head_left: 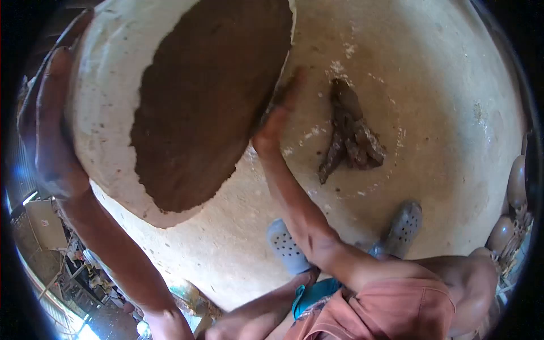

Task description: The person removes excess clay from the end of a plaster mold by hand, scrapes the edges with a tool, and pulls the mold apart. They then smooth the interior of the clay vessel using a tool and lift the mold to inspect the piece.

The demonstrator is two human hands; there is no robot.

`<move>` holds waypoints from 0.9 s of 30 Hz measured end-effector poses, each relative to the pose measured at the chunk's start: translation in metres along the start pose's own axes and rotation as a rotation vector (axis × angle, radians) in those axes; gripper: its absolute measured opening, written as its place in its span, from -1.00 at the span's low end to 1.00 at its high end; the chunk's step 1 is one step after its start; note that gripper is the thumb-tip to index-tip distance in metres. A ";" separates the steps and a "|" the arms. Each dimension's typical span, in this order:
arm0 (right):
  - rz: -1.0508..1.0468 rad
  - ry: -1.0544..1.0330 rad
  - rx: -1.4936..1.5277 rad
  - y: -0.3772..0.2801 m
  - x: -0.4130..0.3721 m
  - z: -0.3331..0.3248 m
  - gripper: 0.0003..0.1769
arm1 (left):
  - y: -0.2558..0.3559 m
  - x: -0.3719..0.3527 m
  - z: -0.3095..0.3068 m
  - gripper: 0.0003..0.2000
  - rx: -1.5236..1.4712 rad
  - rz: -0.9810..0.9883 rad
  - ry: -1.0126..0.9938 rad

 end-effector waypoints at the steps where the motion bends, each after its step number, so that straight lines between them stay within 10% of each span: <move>1: -0.025 0.042 0.087 -0.005 -0.001 -0.004 0.08 | 0.003 -0.001 0.000 -0.60 0.013 0.038 -0.004; 6: 0.003 -0.061 -0.147 0.000 -0.032 0.011 0.07 | -0.006 -0.011 0.006 -0.61 -0.013 0.122 0.034; 14: 0.078 0.106 -0.081 -0.032 -0.055 0.024 0.17 | -0.003 0.006 0.009 -0.63 -0.192 -0.363 0.205; 17: 0.108 -0.037 0.576 -0.040 -0.055 0.028 0.07 | -0.004 0.010 0.005 -0.66 -0.049 -0.082 0.205; 19: 0.141 -0.048 -0.376 -0.051 -0.075 0.029 0.10 | 0.005 0.005 0.009 -0.67 0.057 0.036 0.088; 22: 0.095 0.000 -0.001 -0.050 -0.066 0.037 0.16 | -0.006 0.003 0.009 -0.64 -0.050 -0.215 0.139; 24: 0.028 0.051 0.138 -0.060 -0.061 0.033 0.14 | 0.001 -0.002 0.010 -0.64 0.097 0.123 0.123; 27: 0.037 0.100 0.121 -0.069 -0.084 0.033 0.12 | 0.005 -0.007 0.016 -0.66 -0.056 -0.146 0.161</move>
Point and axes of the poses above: each hand's wrist, its own x-axis towards the middle knuckle, its own z-axis out of the palm, y = z × x, the point moved 8 cm from there along x, towards the middle knuckle, and after that the axes turned 14 degrees about z, right-handed, at the moved point
